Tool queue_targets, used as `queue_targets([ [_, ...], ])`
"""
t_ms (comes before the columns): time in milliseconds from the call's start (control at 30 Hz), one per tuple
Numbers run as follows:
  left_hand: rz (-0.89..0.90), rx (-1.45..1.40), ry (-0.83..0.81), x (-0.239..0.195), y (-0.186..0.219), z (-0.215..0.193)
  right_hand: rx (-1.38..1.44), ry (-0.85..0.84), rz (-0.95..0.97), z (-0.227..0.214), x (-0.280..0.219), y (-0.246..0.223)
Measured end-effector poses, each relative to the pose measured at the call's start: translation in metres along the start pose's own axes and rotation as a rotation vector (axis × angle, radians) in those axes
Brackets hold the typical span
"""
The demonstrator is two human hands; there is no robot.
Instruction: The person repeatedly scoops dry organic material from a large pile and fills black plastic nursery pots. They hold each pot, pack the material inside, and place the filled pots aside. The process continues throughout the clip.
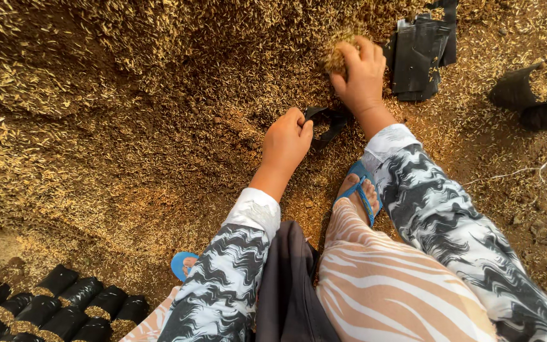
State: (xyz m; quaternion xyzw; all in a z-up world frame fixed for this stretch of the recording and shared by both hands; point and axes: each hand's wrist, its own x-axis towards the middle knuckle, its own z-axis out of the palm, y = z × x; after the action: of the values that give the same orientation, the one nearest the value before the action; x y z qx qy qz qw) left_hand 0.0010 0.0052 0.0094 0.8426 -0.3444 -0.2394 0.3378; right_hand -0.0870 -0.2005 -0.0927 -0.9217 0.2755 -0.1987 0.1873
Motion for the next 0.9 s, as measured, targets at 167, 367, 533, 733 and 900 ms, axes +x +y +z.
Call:
queue_targets([
  [167,-0.12,-0.023,-0.091,-0.003,0.008,-0.006,0.39,0.0,0.156,-0.012,0.001,-0.006],
  [367,-0.16,-0.029,-0.076,-0.006,0.001,0.007,1.565,-0.024,0.627,-0.059,-0.013,-0.046],
  [533,-0.2,-0.025,-0.052,-0.006,-0.012,0.022,1.613,0.025,0.685,-0.067,-0.046,-0.09],
  [733,-0.197,-0.033,-0.069,-0.007,-0.017,0.02,1.182,-0.075,0.583,-0.055,-0.078,-0.091],
  [900,-0.197,-0.028,-0.066,-0.005,-0.013,0.014,0.628,-0.049,0.608,-0.047,-0.078,-0.069],
])
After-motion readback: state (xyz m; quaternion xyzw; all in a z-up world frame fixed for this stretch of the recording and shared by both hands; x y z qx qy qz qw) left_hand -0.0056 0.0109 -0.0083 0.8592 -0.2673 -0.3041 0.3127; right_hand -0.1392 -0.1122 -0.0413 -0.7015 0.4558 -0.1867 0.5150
